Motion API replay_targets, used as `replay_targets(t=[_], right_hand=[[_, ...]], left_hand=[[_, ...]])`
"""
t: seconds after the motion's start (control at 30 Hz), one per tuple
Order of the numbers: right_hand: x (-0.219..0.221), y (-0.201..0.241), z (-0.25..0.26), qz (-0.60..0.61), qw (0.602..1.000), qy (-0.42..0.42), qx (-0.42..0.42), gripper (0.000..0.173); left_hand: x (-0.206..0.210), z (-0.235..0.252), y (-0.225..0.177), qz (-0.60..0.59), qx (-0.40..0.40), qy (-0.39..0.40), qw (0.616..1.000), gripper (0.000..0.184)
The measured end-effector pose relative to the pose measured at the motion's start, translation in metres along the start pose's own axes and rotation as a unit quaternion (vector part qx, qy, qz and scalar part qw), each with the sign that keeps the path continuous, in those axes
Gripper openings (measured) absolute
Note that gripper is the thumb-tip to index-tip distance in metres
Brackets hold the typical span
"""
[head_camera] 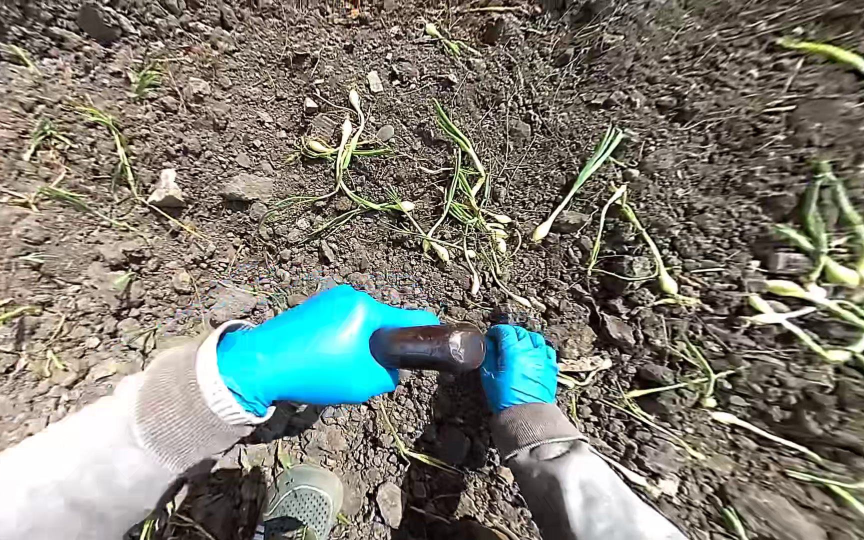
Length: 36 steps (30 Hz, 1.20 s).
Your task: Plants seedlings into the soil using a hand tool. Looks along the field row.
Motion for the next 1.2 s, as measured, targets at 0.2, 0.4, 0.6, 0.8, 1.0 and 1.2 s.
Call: replay_targets(t=[0.2,0.4,0.6,0.8,1.0,1.2], right_hand=[[0.018,0.042,-0.032,0.146,0.972,-0.129,-0.134,0.022],[0.051,0.064,-0.048,0.152,0.977,-0.100,-0.115,0.019],[0.013,0.072,-0.032,0.149,0.974,-0.125,-0.117,0.019],[0.047,0.116,-0.012,0.104,0.977,0.144,-0.116,0.017],[0.027,0.099,0.032,0.115,0.978,-0.061,-0.165,0.029],[-0.022,0.080,0.142,0.095,0.979,0.171,0.062,0.046]], left_hand=[[0.022,-0.002,0.017,-0.074,-0.218,-0.002,0.973,0.026],[-0.025,-0.041,0.009,-0.167,0.028,-0.128,0.977,0.012],[0.031,0.010,0.051,-0.086,-0.117,-0.024,0.989,0.018],[-0.006,-0.034,0.028,-0.166,-0.072,-0.147,0.973,0.008],[-0.015,-0.043,0.031,-0.059,0.020,-0.252,0.966,0.049],[-0.004,-0.029,0.052,-0.050,-0.033,-0.204,0.977,0.065]])
Point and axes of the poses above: each hand's wrist, its own z-axis towards the middle knuckle, its own x-axis out of the palm, y = z × x, the point moved 2 cm from there along z, towards the middle knuckle, and after that the axes turned 3 degrees about y, right-handed, at the moved point
